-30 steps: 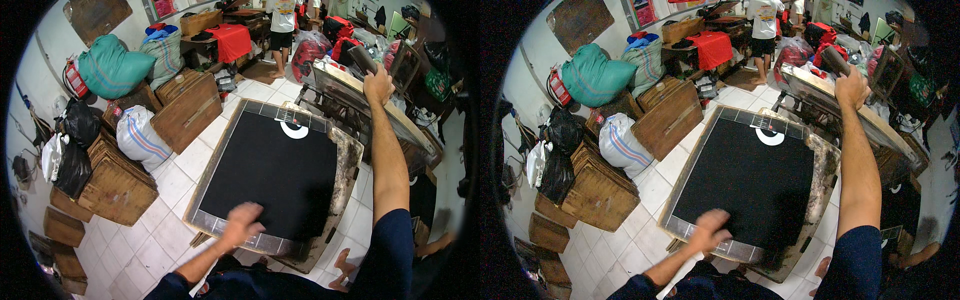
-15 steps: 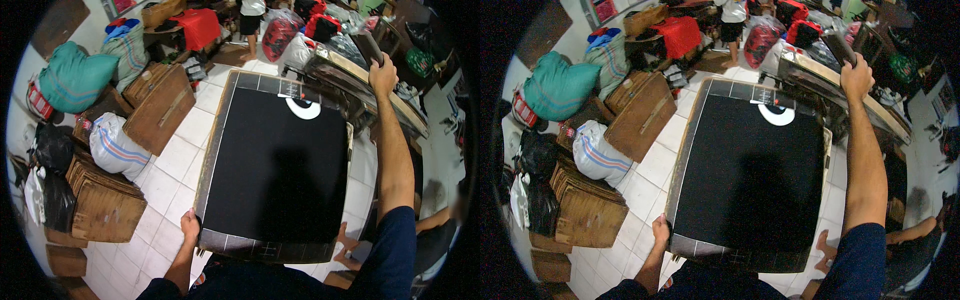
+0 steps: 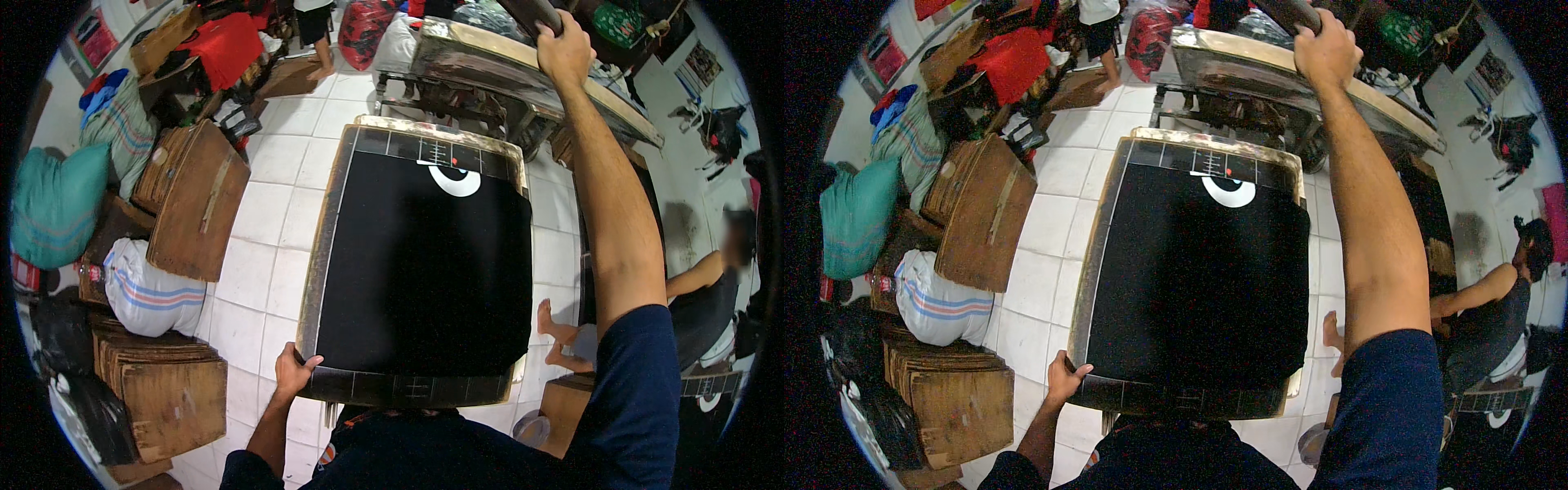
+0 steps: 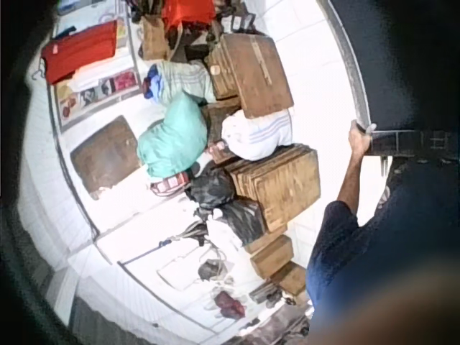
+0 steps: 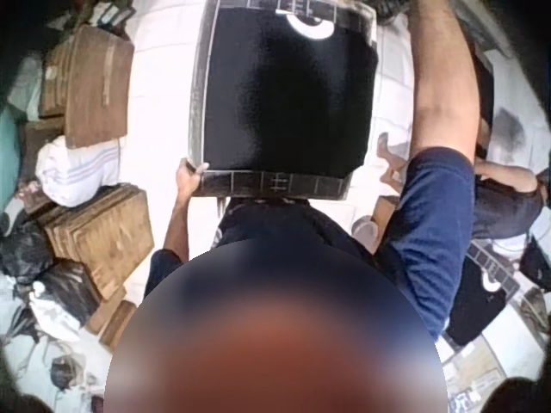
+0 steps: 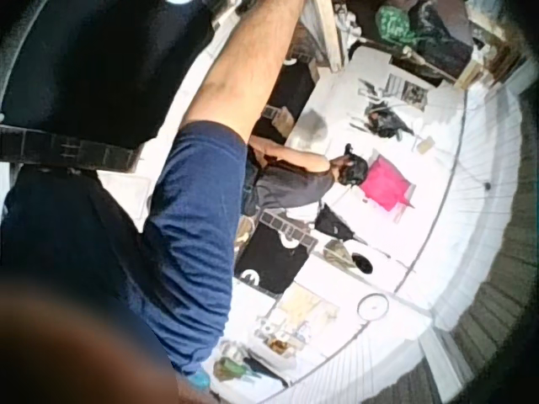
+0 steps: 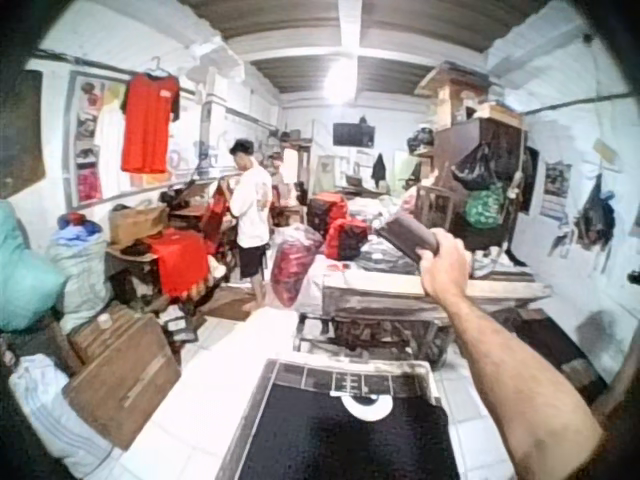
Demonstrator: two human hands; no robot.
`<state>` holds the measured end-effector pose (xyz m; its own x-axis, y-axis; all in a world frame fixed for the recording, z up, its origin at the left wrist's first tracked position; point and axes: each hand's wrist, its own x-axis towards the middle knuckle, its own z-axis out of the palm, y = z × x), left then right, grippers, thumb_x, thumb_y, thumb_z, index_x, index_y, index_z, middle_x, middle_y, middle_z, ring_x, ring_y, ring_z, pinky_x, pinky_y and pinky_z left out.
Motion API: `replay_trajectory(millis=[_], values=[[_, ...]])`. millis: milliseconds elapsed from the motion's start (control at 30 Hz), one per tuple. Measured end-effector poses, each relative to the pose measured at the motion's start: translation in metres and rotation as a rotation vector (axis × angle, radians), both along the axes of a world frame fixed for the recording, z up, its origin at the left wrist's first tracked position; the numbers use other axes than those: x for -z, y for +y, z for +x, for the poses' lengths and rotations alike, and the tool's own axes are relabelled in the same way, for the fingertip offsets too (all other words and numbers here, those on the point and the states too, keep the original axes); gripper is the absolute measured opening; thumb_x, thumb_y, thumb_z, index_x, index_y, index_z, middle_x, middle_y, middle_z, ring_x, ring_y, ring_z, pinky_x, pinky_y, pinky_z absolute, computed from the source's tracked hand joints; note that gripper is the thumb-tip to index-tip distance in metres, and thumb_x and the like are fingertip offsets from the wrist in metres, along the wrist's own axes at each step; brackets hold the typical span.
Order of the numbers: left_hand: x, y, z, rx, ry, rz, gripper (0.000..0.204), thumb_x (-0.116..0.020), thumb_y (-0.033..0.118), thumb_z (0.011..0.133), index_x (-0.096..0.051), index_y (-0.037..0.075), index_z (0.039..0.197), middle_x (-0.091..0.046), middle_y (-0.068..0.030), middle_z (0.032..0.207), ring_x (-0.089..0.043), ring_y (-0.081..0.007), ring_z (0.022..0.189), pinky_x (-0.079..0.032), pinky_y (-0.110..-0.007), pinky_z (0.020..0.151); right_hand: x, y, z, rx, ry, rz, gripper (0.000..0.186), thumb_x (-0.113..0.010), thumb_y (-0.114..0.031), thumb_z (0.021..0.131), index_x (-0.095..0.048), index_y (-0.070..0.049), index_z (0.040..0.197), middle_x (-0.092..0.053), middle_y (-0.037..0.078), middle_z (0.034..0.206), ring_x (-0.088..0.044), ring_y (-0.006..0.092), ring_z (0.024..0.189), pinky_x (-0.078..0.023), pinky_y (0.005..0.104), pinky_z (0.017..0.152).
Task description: The person repeatedly aligns a screen printing frame over a black t-shirt and uses a squeegee to pull ink across the mesh, imprinting a white crescent design. The process is repeated multiple times on the same garment.
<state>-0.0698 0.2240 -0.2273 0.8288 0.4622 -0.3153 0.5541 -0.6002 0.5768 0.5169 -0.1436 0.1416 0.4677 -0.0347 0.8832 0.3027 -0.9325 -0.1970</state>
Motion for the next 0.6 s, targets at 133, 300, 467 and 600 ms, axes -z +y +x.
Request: replay_trajectory(millis=[133, 300, 467, 600], values=[[-0.012, -0.006, 0.014, 0.004, 0.013, 0.042, 0.06, -0.094, 0.042, 0.072, -0.054, -0.001, 0.087, -0.066, -0.0184, 0.07, -0.067, -0.0399, 0.067, -0.052, -0.048, 0.062, -0.016, 0.011, -0.004, -0.027, -0.007, 0.086, 0.034, -0.072, -0.023, 0.087, -0.068, -0.013, 0.119, -0.069, 0.015, 0.116, -0.061, 0.0383, 0.113, -0.044, 0.0487, 0.1], [-0.02, -0.022, 0.019, 0.011, 0.075, 0.049, 0.063, -0.094, 0.043, 0.071, -0.054, -0.001, 0.091, -0.069, -0.0207, 0.076, -0.069, -0.0416, 0.072, -0.054, -0.048, 0.066, -0.036, 0.021, -0.007, -0.01, 0.063, 0.185, 0.034, -0.071, -0.023, 0.086, -0.068, -0.017, 0.12, -0.068, 0.02, 0.116, -0.06, 0.0431, 0.113, -0.046, 0.0523, 0.098], [-0.02, -0.019, 0.029, 0.002, 0.108, 0.057, 0.063, -0.094, 0.042, 0.072, -0.054, -0.001, 0.095, -0.071, -0.0237, 0.082, -0.071, -0.0444, 0.08, -0.056, -0.05, 0.072, -0.046, 0.022, -0.006, -0.036, 0.035, 0.102, 0.034, -0.072, -0.024, 0.086, -0.068, -0.016, 0.119, -0.068, 0.02, 0.115, -0.061, 0.0429, 0.114, -0.046, 0.0519, 0.099], [-0.018, -0.021, 0.041, 0.001, 0.157, 0.087, 0.069, -0.093, 0.039, 0.072, -0.051, -0.002, 0.109, -0.072, -0.0246, 0.09, -0.072, -0.0449, 0.087, -0.056, -0.052, 0.079, -0.045, 0.019, 0.003, 0.011, 0.097, 0.139, 0.034, -0.072, -0.024, 0.086, -0.068, -0.015, 0.119, -0.069, 0.018, 0.116, -0.061, 0.0406, 0.115, -0.046, 0.0509, 0.1]])
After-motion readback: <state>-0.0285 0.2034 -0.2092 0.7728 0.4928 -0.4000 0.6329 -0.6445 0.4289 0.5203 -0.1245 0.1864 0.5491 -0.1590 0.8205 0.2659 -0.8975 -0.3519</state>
